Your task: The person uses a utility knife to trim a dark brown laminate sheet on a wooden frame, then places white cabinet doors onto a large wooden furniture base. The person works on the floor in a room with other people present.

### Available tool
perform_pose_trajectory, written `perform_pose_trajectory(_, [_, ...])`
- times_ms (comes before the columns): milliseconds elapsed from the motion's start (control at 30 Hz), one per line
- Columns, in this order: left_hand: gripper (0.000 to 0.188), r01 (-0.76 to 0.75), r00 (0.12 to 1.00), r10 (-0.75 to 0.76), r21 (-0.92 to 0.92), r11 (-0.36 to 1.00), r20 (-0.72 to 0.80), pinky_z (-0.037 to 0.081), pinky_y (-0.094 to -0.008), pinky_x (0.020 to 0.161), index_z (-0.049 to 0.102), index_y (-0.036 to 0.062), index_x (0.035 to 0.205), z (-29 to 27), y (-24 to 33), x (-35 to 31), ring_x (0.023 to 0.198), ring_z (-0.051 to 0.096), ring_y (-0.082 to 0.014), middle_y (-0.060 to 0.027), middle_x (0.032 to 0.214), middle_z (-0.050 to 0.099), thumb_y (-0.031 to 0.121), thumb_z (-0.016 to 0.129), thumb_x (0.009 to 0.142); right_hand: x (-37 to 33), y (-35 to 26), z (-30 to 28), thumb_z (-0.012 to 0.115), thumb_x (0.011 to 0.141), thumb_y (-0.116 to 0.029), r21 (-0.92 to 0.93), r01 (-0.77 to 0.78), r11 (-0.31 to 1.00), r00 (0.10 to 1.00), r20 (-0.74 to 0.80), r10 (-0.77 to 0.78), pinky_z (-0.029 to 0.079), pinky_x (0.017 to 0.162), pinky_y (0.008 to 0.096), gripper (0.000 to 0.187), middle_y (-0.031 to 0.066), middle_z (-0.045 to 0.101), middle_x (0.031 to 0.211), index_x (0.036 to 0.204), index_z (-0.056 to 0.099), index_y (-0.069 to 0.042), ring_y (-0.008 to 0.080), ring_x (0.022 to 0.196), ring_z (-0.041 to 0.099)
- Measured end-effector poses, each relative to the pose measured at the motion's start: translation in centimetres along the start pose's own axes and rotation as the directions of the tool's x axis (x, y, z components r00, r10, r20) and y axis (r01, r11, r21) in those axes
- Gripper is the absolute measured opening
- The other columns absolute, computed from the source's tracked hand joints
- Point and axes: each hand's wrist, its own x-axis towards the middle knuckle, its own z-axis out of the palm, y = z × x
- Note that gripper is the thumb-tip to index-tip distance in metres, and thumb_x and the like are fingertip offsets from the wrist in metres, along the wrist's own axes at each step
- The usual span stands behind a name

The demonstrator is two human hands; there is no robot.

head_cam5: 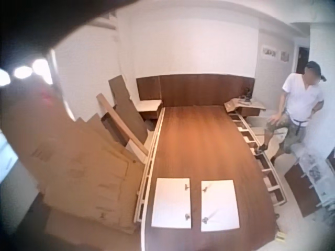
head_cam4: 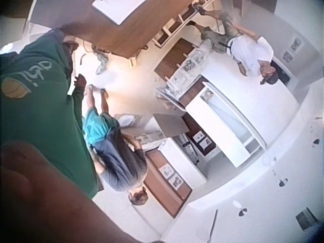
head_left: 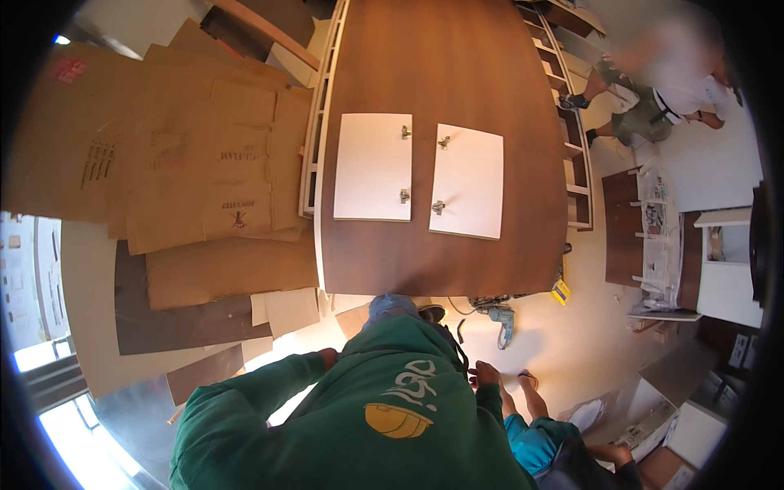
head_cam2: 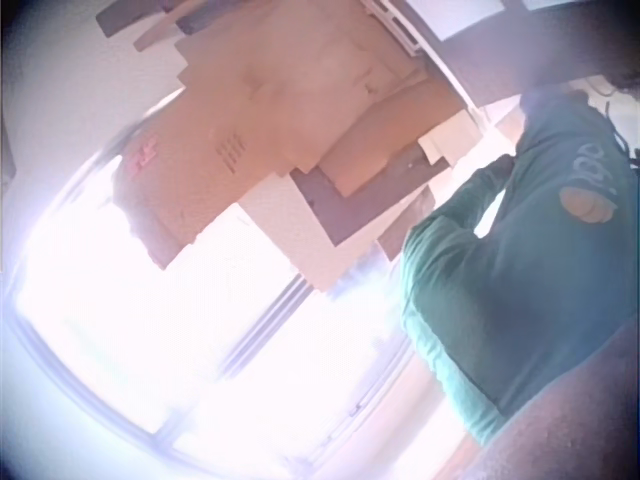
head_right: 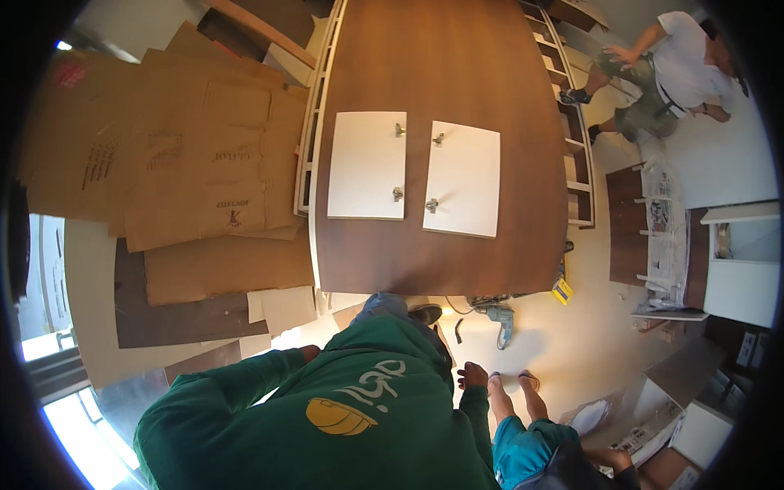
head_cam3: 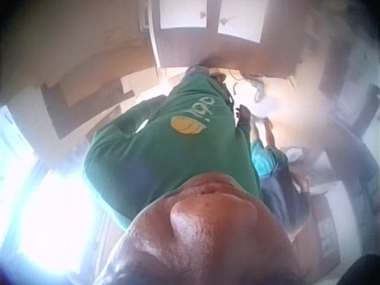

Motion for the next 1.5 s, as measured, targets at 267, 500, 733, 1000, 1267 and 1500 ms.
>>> perform_pose_trajectory(267, [0.035, -0.223, 0.973, 0.218, 0.062, 0.973, 0.075, 0.054, -0.0421, 0.09, 0.078, 0.007, 0.109, -3.1, -4.3, 0.0, 0.101, 0.072, -0.0322, -0.018, 0.109, 0.076, 0.034, 0.071, 0.088, -0.6, 1.6, 2.4, 0.055, 0.095, -0.022, 0.063, 0.013, 0.998, 1.0, -0.025, -0.011, 0.048, 0.047, 0.0337, 0.033, 0.0131, 0.073, 0.086, 0.117, 0.068, -0.001, 0.0187, 0.056, 0.061])
perform_pose_trajectory(500, [0.041, 0.018, 0.945, -0.028, 0.033, 0.999, 0.326, 0.061, -0.042, 0.082, 0.074, 0.0079, 0.121, -11.5, 3.6, -7.3, 0.097, 0.073, -0.0203, -0.0097, 0.101, 0.076, 0.039, 0.072, 0.094, -0.3, 2.0, 4.5, 0.06, 0.095, -0.028, 0.055, 0.127, 0.99, 0.99, -0.064, -0.124, 0.054, 0.052, 0.0359, 0.036, 0.0114, 0.074, 0.084, 0.116, 0.07, 0.0, 0.019, 0.059, 0.065])
perform_pose_trajectory(733, [0.036, 0.191, 0.86, -0.454, 0.677, 0.711, 0.234, 0.057, -0.0405, 0.078, 0.07, 0.0156, 0.128, -22.4, 9.6, -13.1, 0.088, 0.074, -0.0232, -0.0081, 0.103, 0.076, 0.031, 0.064, 0.096, 1.6, 0.0, 6.3, 0.063, 0.096, -0.035, -0.364, 0.492, 0.791, 0.76, -0.262, -0.594, 0.057, 0.069, 0.0371, 0.04, 0.0124, 0.076, 0.088, 0.117, 0.07, -0.001, 0.0219, 0.071, 0.071])
perform_pose_trajectory(1000, [0.017, -0.367, 0.775, 0.632, 0.807, 0.462, -0.009, 0.054, -0.0551, 0.079, 0.063, 0.0056, 0.106, -20.8, 31.0, -0.2, 0.089, 0.067, -0.0474, -0.0248, 0.092, 0.07, 0.02, 0.06, 0.098, -10.4, -14.7, 9.2, 0.065, 0.098, -0.051, 0.025, 0.763, 0.646, 0.642, -0.153, -0.751, 0.053, 0.095, 0.0409, 0.066, 0.0163, 0.069, 0.123, 0.14, 0.057, -0.001, 0.0262, 0.109, 0.068])
perform_pose_trajectory(1267, [0.034, -0.769, 0.428, 0.604, -0.08, 0.634, 0.672, 0.056, -0.0301, 0.088, 0.052, -0.0005, 0.137, -0.8, 47.3, -1.1, 0.106, 0.068, -0.0197, -0.0141, 0.117, 0.067, 0.013, 0.052, 0.106, -22.1, -14.0, 3.6, 0.062, 0.102, -0.04, 0.413, 0.826, 0.384, 0.564, -0.589, -0.579, 0.053, 0.079, 0.0362, 0.046, 0.0119, 0.068, 0.102, 0.129, 0.057, -0.003, 0.0169, 0.087, 0.063])
perform_pose_trajectory(1500, [0.043, -0.888, 0.424, 0.365, 0.302, 0.347, 0.829, 0.055, -0.0359, 0.088, 0.057, 0.0002, 0.132, 4.4, 45.3, -0.3, 0.101, 0.069, -0.0223, -0.0169, 0.113, 0.071, 0.029, 0.061, 0.101, -24.4, -0.3, 3.7, 0.066, 0.095, -0.03, 0.172, 0.602, 0.779, 0.541, -0.806, -0.241, 0.054, 0.078, 0.0481, 0.045, 0.0234, 0.07, 0.093, 0.128, 0.051, -0.003, 0.0387, 0.087, 0.071])
